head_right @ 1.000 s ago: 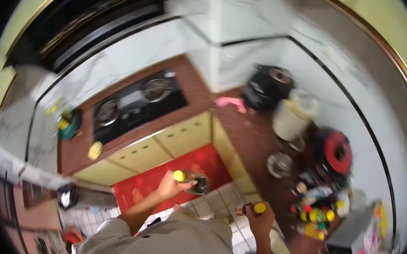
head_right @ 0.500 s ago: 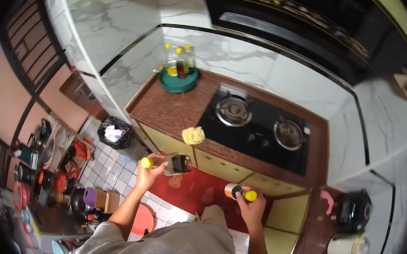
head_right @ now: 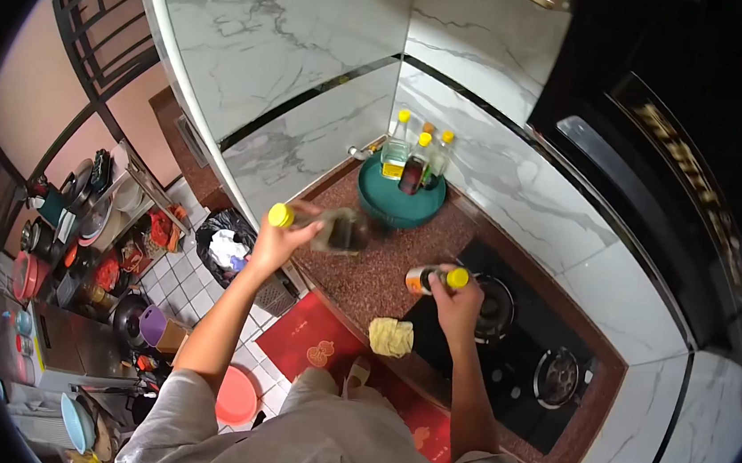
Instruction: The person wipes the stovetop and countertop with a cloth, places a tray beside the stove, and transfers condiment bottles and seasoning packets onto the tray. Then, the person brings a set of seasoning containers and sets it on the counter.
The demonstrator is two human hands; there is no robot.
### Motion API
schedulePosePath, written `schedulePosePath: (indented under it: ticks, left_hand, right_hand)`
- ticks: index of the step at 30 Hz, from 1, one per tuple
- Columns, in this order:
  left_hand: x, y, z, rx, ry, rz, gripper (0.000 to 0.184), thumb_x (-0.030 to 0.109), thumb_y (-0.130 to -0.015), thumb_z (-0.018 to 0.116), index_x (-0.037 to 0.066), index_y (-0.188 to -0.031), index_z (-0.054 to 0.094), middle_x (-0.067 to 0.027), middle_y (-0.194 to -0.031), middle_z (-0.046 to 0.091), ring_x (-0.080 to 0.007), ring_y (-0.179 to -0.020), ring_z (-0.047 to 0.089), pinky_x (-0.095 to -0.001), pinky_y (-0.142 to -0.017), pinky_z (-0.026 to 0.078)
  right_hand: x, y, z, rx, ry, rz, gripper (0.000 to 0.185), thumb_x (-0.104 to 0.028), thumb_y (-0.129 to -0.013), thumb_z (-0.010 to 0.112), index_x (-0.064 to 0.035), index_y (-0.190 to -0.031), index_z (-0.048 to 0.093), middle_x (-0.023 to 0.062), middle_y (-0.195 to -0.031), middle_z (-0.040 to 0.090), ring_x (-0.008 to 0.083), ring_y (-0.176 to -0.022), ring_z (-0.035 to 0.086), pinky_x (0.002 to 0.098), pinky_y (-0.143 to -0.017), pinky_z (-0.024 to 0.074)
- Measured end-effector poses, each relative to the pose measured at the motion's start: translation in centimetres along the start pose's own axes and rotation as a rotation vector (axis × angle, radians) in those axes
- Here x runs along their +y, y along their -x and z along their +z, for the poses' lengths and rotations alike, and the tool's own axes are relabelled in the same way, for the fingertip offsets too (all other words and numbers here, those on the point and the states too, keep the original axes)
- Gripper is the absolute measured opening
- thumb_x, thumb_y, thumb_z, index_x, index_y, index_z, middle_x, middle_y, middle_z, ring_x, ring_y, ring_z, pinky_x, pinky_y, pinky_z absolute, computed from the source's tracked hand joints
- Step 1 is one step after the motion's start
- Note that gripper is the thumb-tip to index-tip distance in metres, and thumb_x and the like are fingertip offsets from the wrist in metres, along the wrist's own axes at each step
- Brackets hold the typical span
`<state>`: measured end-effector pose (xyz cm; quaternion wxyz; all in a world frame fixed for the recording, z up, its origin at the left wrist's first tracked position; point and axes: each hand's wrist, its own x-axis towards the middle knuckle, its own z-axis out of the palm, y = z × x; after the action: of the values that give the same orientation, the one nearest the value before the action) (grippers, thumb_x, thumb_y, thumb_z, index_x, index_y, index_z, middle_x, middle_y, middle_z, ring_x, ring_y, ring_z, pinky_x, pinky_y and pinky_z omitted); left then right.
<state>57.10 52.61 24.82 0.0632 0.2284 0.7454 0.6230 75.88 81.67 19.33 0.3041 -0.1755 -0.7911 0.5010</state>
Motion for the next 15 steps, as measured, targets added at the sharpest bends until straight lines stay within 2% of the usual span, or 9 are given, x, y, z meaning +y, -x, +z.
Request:
schedulePosePath:
  ticks: [5, 7, 9, 10, 13, 15]
  left_hand:
    - [-3.3, -14.4, 2.5, -0.13, -0.098, 0.183, 0.026, 0.014, -0.082, 0.08, 0.0, -0.1, 0.068, -0.0052, -0.085, 0.071, -0.0097, -0.076, 0.064, -0.0287, -0.069, 0.053]
    - [-5.5, -19.3, 4.0, -0.195, -0.147, 0.269, 0.026, 0.016, -0.08, 0.081, 0.001, -0.098, 0.068, -0.0065, -0.084, 0.071, -0.0108, -0.077, 0.064, -0.0302, -0.071, 0.053]
    - [-8.2, -23.2, 5.4, -0.297, -0.147, 0.245, 0.027, 0.017, -0.079, 0.081, 0.001, -0.098, 0.068, -0.0072, -0.083, 0.07, -0.0131, -0.078, 0.065, -0.0322, -0.073, 0.053]
    - [-8.9, -25.3, 6.0, -0.35, -0.149, 0.241, 0.028, 0.017, -0.078, 0.082, 0.002, -0.098, 0.068, -0.0076, -0.082, 0.07, -0.0143, -0.078, 0.065, -0.0331, -0.074, 0.053]
    - [-11.7, -29.2, 7.4, -0.448, -0.151, 0.255, 0.024, 0.012, -0.077, 0.08, 0.001, -0.095, 0.067, -0.0085, -0.083, 0.069, -0.0168, -0.077, 0.064, -0.0344, -0.074, 0.052]
    - [-14.2, -31.2, 8.3, -0.493, -0.139, 0.278, 0.024, 0.01, -0.076, 0.08, 0.002, -0.093, 0.066, -0.0107, -0.085, 0.07, -0.0221, -0.079, 0.067, -0.0357, -0.076, 0.052]
  right_hand:
    - [1.4, -9.5, 5.8, 0.032, 0.012, -0.029, 0.02, -0.01, -0.083, 0.077, 0.0032, -0.096, 0.07, 0.0081, -0.082, 0.069, 0.0148, -0.075, 0.067, 0.0302, -0.069, 0.0522]
    - [1.6, -12.4, 8.0, 0.037, 0.002, 0.005, 0.02, -0.012, -0.083, 0.077, 0.0025, -0.094, 0.069, 0.0111, -0.081, 0.069, 0.0196, -0.074, 0.068, 0.0315, -0.069, 0.0521]
    - [3.6, -15.1, 10.2, 0.052, 0.075, -0.021, 0.02, -0.013, -0.083, 0.078, 0.0016, -0.094, 0.069, 0.0125, -0.081, 0.069, 0.0223, -0.075, 0.069, 0.0325, -0.069, 0.0522]
    - [4.4, -16.3, 11.3, 0.065, 0.089, 0.005, 0.024, -0.018, -0.082, 0.079, 0.0005, -0.094, 0.07, 0.0144, -0.08, 0.068, 0.0274, -0.075, 0.069, 0.0361, -0.069, 0.0524]
    - [6.5, -19.0, 14.0, 0.061, 0.21, 0.078, 0.028, -0.024, -0.08, 0.079, -0.0003, -0.093, 0.07, 0.0152, -0.08, 0.068, 0.0309, -0.076, 0.069, 0.0398, -0.068, 0.0519]
    - [7.9, -20.4, 15.9, 0.092, 0.236, 0.12, 0.033, -0.028, -0.079, 0.08, 0.0006, -0.088, 0.069, 0.0178, -0.08, 0.067, 0.0362, -0.079, 0.068, 0.0441, -0.068, 0.051]
